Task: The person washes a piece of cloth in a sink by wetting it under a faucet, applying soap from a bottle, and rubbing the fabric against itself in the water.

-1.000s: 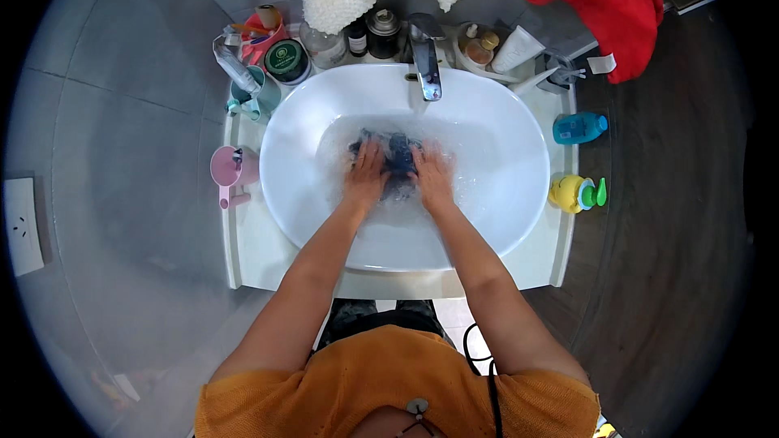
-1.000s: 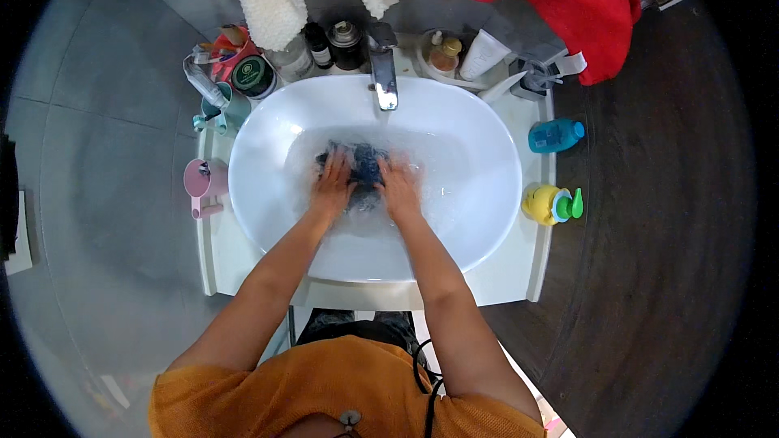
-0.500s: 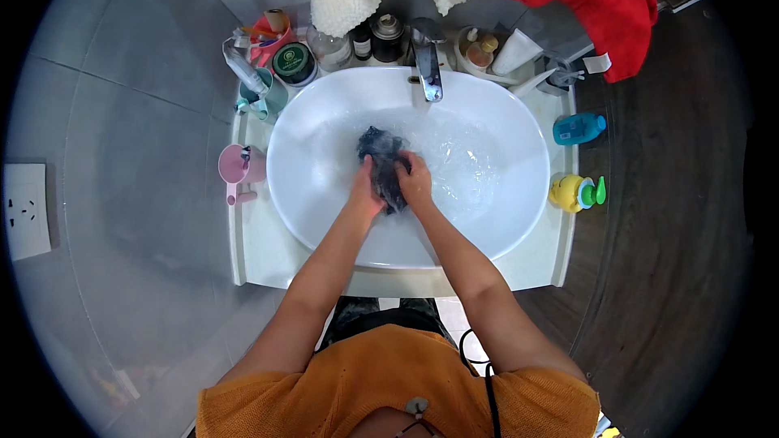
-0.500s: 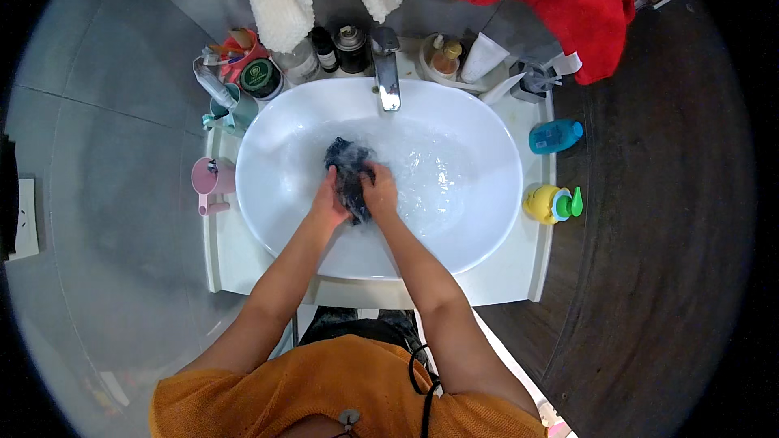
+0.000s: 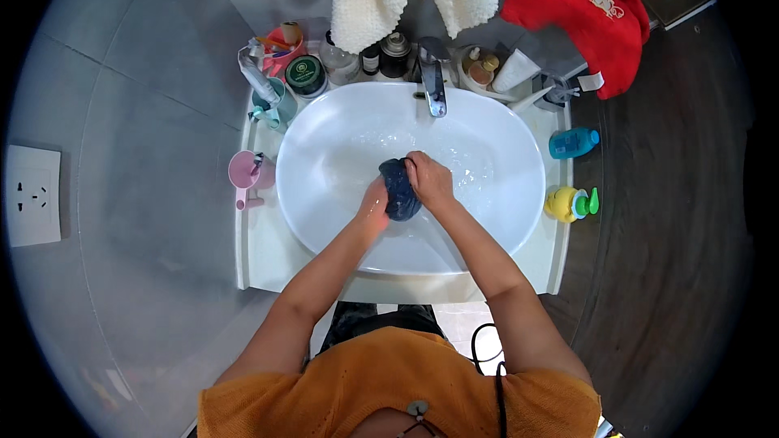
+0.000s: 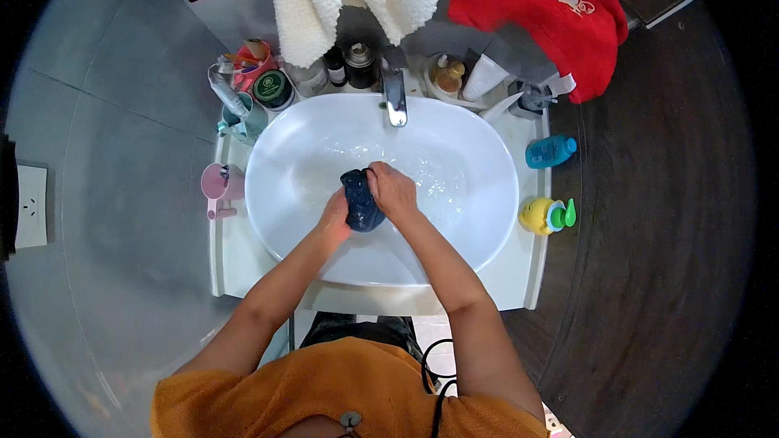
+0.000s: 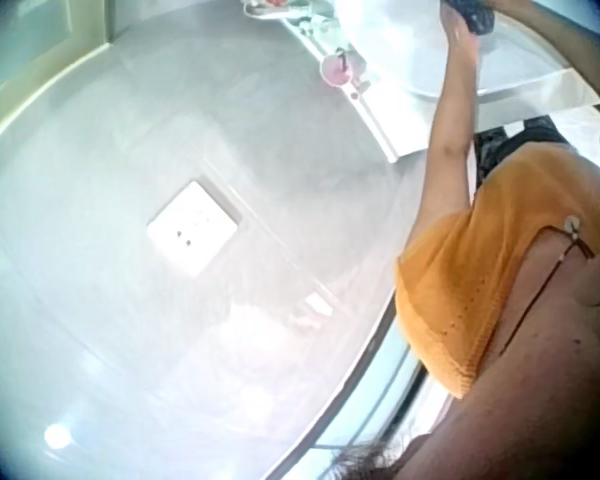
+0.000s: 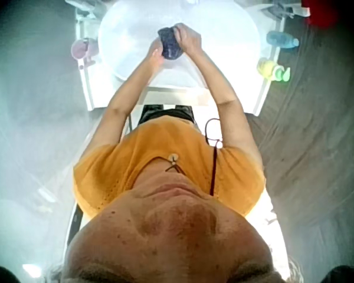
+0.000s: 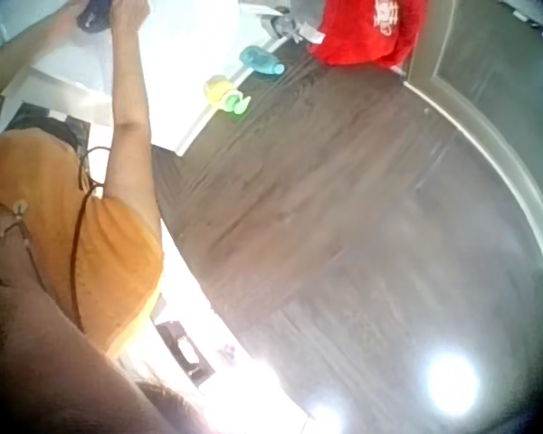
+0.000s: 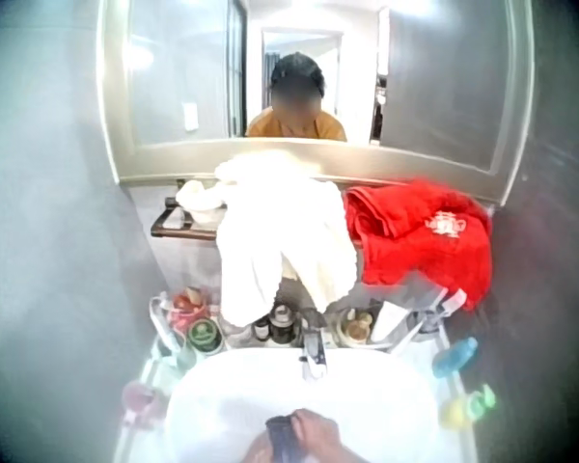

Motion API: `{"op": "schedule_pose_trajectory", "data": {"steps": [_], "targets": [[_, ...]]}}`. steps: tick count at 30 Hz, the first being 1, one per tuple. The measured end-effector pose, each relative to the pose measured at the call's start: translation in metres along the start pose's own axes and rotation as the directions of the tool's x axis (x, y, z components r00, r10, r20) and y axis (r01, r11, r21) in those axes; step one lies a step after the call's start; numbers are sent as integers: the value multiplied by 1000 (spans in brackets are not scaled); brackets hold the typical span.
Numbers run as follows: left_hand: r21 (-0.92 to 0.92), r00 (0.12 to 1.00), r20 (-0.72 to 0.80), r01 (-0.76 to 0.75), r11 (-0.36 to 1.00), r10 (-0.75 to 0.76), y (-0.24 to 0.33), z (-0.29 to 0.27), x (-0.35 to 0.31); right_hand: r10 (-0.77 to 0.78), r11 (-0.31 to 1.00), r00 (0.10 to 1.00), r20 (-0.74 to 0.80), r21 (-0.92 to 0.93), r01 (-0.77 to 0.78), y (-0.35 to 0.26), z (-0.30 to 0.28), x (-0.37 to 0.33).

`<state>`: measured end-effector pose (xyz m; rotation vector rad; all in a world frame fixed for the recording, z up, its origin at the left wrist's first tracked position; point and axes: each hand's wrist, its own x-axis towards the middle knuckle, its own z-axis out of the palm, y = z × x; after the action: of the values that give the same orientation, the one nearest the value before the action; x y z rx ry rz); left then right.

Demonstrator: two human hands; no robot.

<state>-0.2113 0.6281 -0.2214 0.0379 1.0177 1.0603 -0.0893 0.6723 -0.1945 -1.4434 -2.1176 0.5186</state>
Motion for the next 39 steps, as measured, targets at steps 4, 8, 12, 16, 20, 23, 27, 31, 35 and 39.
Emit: {"op": "schedule_pose_trajectory", "data": {"steps": [4, 8, 12, 16, 20, 23, 27, 31, 35, 39], "targets": [[129, 991, -107, -64, 990, 78, 31, -5, -17, -376, 925, 910, -176, -132, 357, -22, -45, 28], [208, 969, -215, -76, 975, 122, 51, -17, -8, -313, 930, 914, -259, -277, 240, -27, -73, 81], [242, 947, -235, -161, 957, 219, 40, -46, 10, -238, 918, 942, -237, -371, 138, -19, -77, 116], [463, 859, -378, -147, 874, 345, 44, -40, 4, -211, 895, 954, -211, -435, 101, -1, -68, 104], [462, 875, -345, -157, 873, 340, 47, -63, 18, -184, 910, 965, -188, -403, 95, -12, -62, 66], [394, 890, -286, -230, 890, 357, 49, -54, 11, -268, 951, 953, -138, -197, 239, 1, -49, 25], [184, 874, -360, -276, 943, 326, 57, -30, 1, -50, 998, 970, 238, 37, 42, 34, 11, -41], [150, 861, -403, -272, 950, 310, 72, -6, -19, -3, 970, 902, 432, -217, 107, 41, 39, -64], [125, 872, -376, -287, 950, 312, 71, -18, -18, 196, 918, 796, 573, -392, 56, 24, 41, -62], [82, 883, -368, -280, 956, 290, 64, -25, -16, 229, 867, 792, 566, -488, 98, 24, 54, -68]]}}
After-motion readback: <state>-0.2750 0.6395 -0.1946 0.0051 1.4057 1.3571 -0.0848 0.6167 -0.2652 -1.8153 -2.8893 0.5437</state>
